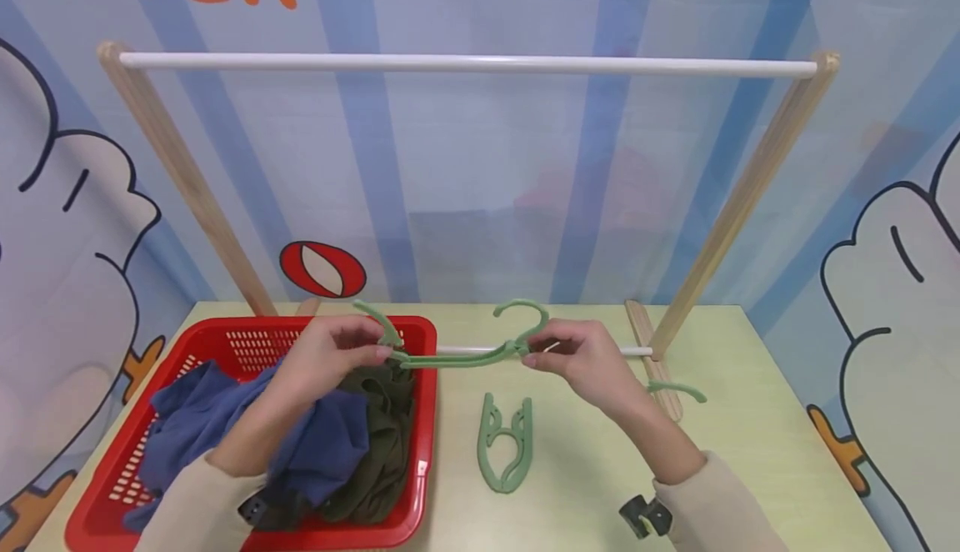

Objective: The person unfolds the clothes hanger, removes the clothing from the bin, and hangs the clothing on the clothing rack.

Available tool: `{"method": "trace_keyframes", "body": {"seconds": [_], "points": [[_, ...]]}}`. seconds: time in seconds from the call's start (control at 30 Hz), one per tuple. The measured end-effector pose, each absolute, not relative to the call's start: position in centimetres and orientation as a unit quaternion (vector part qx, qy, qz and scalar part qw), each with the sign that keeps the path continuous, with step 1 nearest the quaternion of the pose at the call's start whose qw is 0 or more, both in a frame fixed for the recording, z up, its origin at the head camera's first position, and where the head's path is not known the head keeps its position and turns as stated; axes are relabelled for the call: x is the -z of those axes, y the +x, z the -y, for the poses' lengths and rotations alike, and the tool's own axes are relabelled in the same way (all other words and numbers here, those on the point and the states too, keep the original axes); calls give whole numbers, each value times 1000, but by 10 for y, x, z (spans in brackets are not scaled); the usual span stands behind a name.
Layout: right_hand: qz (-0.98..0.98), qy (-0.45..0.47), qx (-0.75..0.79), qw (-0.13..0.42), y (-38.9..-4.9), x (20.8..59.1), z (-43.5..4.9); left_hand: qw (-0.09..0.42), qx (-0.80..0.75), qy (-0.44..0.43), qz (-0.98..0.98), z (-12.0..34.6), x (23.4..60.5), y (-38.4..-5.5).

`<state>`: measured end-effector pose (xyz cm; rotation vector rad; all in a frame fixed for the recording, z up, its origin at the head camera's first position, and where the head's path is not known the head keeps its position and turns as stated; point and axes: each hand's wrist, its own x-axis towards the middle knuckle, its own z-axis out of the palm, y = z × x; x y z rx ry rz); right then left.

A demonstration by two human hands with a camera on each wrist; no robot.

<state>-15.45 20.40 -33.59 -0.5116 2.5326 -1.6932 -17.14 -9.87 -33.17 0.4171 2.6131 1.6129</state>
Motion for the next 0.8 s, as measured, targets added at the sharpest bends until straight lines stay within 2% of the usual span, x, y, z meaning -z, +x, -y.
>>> {"method": "trace_keyframes", "body": {"seconds": [0.3, 0.8], "points": [[-809, -168, 564, 19, -156, 333, -208, 58, -618, 99, -778, 108, 335, -171], [-790, -171, 589, 30, -159, 335, -203, 78, -767, 88, -631, 117, 338, -173]]}}
